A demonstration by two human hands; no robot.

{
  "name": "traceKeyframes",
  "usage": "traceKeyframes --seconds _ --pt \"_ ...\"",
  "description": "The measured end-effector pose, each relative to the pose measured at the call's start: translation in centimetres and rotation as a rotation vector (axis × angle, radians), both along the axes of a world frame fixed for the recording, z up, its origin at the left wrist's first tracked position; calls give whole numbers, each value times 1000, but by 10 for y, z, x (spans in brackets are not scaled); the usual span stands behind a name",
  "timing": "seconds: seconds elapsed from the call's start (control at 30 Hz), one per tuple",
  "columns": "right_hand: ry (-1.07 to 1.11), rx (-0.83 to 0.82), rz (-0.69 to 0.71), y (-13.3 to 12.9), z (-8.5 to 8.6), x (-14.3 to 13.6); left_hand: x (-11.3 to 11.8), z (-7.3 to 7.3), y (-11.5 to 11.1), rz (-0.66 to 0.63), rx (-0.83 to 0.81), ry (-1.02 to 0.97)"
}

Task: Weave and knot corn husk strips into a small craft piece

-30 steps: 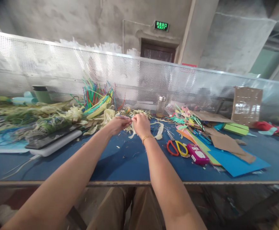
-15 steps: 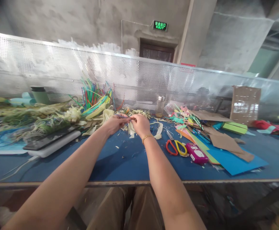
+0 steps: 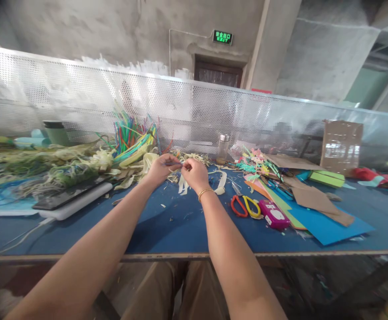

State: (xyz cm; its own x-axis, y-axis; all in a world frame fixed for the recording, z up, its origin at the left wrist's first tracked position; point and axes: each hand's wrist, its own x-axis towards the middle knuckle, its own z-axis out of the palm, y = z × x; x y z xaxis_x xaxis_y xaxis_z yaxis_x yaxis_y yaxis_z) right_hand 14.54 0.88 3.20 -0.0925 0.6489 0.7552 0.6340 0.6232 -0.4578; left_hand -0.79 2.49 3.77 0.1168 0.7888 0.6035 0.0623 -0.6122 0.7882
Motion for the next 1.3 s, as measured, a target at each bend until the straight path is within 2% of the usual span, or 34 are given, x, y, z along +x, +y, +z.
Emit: traceKeyframes --seconds 0.23,0.43,0.6,0.73,0.93,1.17,1.3 --pt "33 -13 38 -2 1 -1 3 -4 3 82 86 47" --pt "180 -108 61 0 1 -1 2 -6 6 85 167 48" --pt "218 -142 167 5 0 0 1 -5 5 67 195 48" --pt "221 -145 177 8 -1 1 1 -3 3 56 177 43" --pt "226 -87 100 2 3 2 -1 -1 0 39 132 39" --pt "384 -91 29 -1 7 1 -1 -2 1 13 -46 -28" --pt "501 -80 24 6 5 3 -1 -3 3 39 -65 25"
